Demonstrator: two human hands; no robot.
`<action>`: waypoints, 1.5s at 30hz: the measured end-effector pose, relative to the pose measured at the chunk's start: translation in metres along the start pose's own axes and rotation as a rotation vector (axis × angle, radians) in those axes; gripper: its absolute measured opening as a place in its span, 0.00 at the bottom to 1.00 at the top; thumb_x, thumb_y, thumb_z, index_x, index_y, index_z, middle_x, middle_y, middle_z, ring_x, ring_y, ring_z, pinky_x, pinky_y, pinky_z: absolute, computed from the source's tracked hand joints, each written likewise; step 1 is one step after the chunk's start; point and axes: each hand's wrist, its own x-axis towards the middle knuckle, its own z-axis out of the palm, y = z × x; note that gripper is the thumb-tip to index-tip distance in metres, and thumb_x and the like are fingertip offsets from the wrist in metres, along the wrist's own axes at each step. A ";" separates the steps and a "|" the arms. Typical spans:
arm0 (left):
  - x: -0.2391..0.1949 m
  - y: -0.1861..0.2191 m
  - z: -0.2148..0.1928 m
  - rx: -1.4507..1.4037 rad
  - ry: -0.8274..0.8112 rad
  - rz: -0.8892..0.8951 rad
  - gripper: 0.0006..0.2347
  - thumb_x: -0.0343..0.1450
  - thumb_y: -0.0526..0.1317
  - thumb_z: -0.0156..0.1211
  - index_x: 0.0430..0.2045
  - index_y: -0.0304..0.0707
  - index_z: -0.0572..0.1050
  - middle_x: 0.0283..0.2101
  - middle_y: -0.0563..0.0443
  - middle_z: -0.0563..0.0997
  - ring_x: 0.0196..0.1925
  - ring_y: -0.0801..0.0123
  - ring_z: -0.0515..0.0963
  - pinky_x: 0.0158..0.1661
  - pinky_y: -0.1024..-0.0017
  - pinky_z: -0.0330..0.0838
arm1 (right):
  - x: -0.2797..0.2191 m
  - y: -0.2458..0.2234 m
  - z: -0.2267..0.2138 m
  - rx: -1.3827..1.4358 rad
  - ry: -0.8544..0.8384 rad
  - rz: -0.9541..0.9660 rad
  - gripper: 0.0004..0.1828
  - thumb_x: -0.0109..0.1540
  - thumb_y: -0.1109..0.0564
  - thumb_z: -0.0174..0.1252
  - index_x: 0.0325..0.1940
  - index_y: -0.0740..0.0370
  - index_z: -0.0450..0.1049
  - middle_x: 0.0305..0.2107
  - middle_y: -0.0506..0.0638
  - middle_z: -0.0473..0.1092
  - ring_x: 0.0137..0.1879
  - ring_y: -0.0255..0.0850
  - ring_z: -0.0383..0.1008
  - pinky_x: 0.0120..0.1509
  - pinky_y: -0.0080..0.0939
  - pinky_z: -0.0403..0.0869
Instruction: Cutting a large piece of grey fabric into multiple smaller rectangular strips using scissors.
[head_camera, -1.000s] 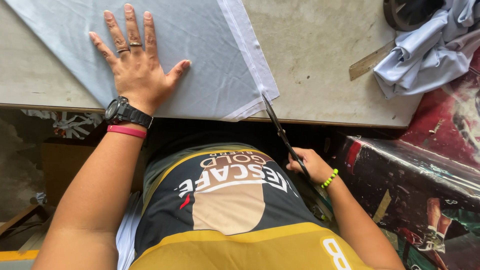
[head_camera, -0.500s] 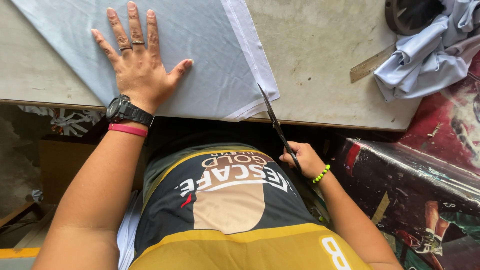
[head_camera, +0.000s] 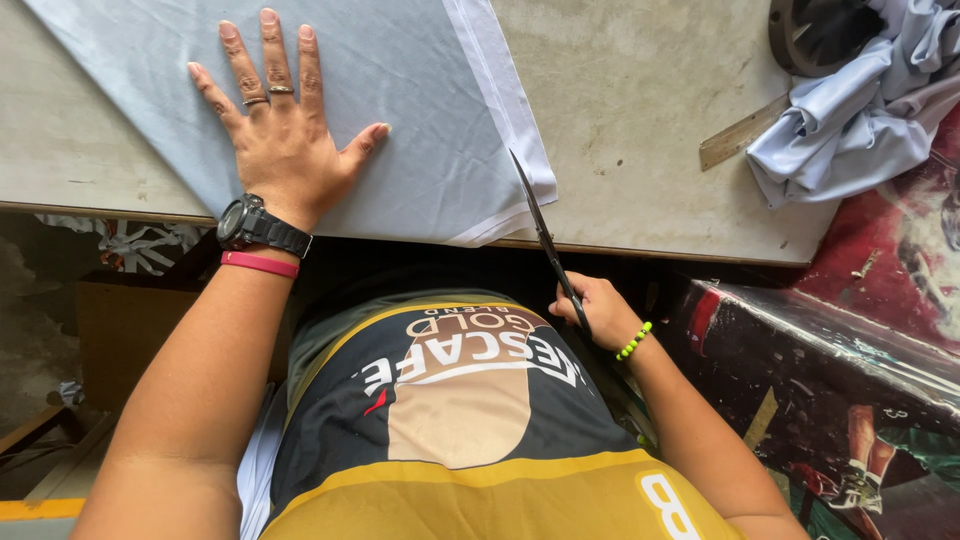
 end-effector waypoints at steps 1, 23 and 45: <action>0.000 0.000 0.001 0.007 0.001 0.000 0.45 0.78 0.76 0.39 0.79 0.38 0.45 0.78 0.34 0.41 0.76 0.26 0.38 0.66 0.18 0.33 | 0.004 0.002 0.001 -0.013 0.011 -0.008 0.11 0.55 0.55 0.61 0.22 0.54 0.66 0.16 0.46 0.71 0.26 0.35 0.66 0.35 0.37 0.65; 0.001 -0.004 0.004 0.033 -0.001 0.002 0.45 0.77 0.78 0.36 0.78 0.41 0.42 0.79 0.36 0.40 0.78 0.28 0.38 0.67 0.19 0.34 | 0.016 -0.027 -0.007 -0.044 0.073 -0.060 0.14 0.55 0.55 0.62 0.17 0.56 0.67 0.10 0.47 0.71 0.19 0.33 0.71 0.32 0.33 0.70; 0.002 -0.003 0.008 0.102 -0.035 -0.015 0.45 0.77 0.78 0.38 0.79 0.44 0.40 0.79 0.39 0.37 0.79 0.31 0.37 0.68 0.20 0.35 | 0.032 -0.087 -0.019 -0.099 0.001 0.025 0.13 0.57 0.48 0.57 0.25 0.56 0.66 0.18 0.48 0.70 0.28 0.38 0.71 0.38 0.39 0.65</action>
